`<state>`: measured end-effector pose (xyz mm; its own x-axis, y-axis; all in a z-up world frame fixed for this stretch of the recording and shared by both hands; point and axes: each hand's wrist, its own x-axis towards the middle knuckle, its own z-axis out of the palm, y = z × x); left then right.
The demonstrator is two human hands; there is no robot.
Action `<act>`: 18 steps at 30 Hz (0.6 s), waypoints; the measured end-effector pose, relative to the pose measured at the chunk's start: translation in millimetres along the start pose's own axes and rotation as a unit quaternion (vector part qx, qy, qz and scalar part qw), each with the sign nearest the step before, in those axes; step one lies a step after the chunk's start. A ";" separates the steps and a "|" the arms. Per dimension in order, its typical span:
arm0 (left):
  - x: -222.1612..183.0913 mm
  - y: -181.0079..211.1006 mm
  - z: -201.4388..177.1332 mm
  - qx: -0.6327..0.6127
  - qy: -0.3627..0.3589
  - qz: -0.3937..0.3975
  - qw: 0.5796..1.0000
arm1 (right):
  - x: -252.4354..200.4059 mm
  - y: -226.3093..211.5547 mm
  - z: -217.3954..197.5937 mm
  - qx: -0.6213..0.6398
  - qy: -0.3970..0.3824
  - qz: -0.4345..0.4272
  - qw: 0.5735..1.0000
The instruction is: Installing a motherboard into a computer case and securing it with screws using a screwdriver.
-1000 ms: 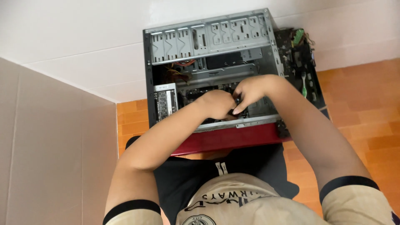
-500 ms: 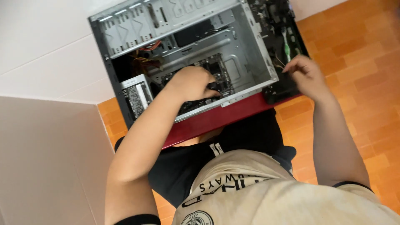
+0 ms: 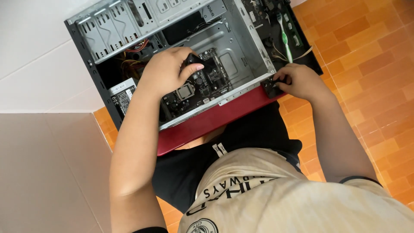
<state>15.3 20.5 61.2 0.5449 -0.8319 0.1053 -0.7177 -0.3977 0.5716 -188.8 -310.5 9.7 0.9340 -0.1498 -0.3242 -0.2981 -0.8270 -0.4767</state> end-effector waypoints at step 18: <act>2.1 -10.5 10.4 0.027 -0.066 -0.010 0.997 | 15.6 2.1 9.7 0.003 -0.107 0.070 0.992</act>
<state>19.4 18.9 47.0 0.4993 -0.8663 -0.0163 -0.7318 -0.4317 0.5273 -176.8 -309.3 -4.2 0.8202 -0.1437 -0.5537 -0.4241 -0.8023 -0.4200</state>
